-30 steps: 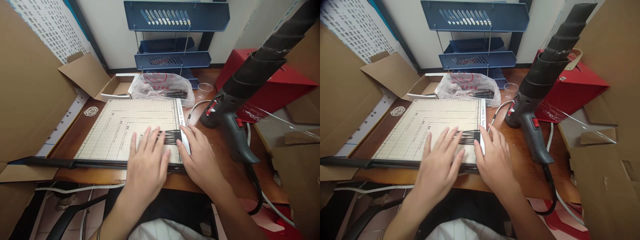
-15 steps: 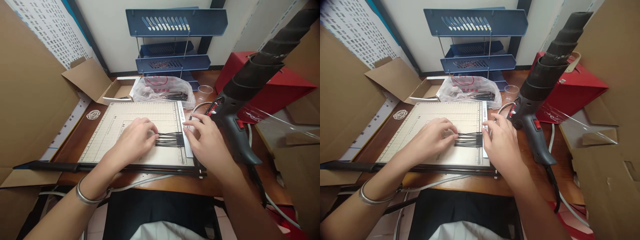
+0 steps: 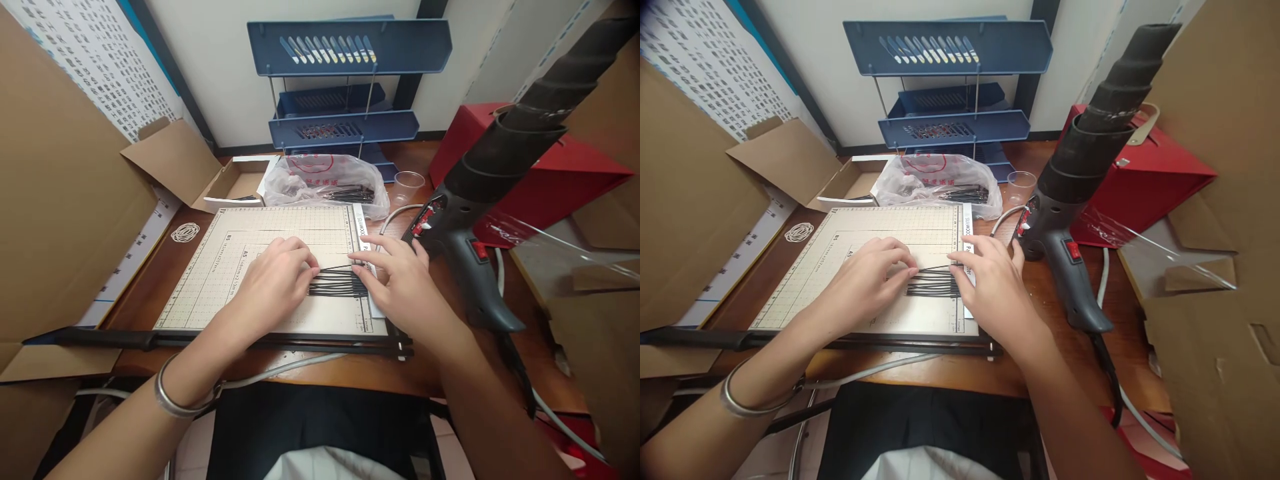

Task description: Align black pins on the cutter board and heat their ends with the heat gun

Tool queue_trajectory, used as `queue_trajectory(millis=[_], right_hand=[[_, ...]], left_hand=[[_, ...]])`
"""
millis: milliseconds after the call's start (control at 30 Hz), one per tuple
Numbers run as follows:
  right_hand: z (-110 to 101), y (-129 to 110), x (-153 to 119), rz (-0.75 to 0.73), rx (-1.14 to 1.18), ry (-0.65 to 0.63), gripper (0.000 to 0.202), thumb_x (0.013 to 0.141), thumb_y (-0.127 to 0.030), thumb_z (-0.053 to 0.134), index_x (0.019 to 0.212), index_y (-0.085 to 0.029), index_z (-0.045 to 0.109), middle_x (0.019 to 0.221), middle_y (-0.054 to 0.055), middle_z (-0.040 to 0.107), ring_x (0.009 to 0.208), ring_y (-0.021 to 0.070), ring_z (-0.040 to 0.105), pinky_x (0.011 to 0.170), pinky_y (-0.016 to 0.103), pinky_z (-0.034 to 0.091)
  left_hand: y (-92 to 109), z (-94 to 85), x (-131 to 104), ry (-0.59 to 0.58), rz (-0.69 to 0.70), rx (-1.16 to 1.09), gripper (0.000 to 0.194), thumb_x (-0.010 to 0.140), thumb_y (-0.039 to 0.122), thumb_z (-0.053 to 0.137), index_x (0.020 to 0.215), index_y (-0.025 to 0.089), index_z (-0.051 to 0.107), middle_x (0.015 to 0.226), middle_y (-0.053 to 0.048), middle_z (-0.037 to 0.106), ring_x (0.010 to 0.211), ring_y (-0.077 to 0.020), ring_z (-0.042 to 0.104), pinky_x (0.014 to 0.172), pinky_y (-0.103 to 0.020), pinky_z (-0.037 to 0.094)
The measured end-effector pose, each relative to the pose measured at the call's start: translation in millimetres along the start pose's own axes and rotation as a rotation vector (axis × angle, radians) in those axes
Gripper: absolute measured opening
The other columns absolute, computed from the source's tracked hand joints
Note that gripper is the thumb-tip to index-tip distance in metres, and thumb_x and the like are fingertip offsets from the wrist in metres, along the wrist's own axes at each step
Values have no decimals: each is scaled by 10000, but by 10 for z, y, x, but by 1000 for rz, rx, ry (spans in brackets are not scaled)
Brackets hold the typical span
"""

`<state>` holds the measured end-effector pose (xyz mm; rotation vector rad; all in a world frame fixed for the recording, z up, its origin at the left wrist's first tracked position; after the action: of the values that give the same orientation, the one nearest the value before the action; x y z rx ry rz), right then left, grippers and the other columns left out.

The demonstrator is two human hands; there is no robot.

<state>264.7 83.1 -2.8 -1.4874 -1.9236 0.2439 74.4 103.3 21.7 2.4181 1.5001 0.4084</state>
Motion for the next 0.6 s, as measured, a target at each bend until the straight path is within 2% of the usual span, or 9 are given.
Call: queue_trajectory(millis=[67,100,233,300,367,467,600], right_hand=[[-3,-27,23,-33,-9,-5,102,934,-307,688,983,-312,777,1222,16,741,1281,320,604,1171,799,129],[-11,-43,28,-48,5,-10,88,936,-313,691,956,-315,777,1144,-2,767,1276,316,606,1174,796,113],[-98,-115,12,-90,130,-54,127,944,-311,682,850,-314,768,912,-36,795,1190,290,654,1184,736,199],[-163,-161,-16,-113,192,-100,142,948,-312,673,833,-309,756,904,-42,791,1169,267,669,1197,698,225],[-222,-212,-57,-137,210,-176,162,962,-310,652,824,-304,736,905,-53,785,1213,249,655,1221,672,198],[-295,-286,-144,-175,216,-288,201,983,-310,619,799,-294,699,885,-70,775,1267,219,627,1244,615,194],[-365,-324,-228,-193,244,-303,200,990,-307,608,806,-290,684,931,-81,777,1250,186,641,1255,543,225]], left_hand=[[20,-47,-34,20,14,-32,176,995,237,555,907,206,704,1043,-61,690,1047,-270,601,921,-429,478],[33,-75,-56,29,25,-53,177,1000,239,549,907,206,697,1043,-60,688,1044,-263,601,925,-425,475],[47,-197,-161,61,13,-167,175,1012,288,547,923,211,677,1016,-40,690,982,-232,611,879,-380,470],[23,-211,-214,10,-19,-295,214,1024,341,542,920,216,682,968,-21,694,898,-204,620,783,-327,476],[0,-193,-263,-79,-28,-449,268,1030,395,544,896,220,696,922,-5,699,836,-178,622,704,-283,465],[-41,-161,-316,-186,-31,-592,318,1013,441,577,834,206,694,804,11,672,736,-147,586,653,-254,439],[-74,-159,-334,-205,-29,-634,343,999,448,585,794,188,676,708,16,620,652,-129,524,614,-250,405]])
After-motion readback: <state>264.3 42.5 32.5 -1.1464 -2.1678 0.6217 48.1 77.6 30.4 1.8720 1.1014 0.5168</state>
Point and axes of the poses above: each hand's wrist, its own x-axis towards the middle knuckle, its own z-axis out of the palm, y = z × x, the point moved 5 cm from there along x, towards the middle knuckle
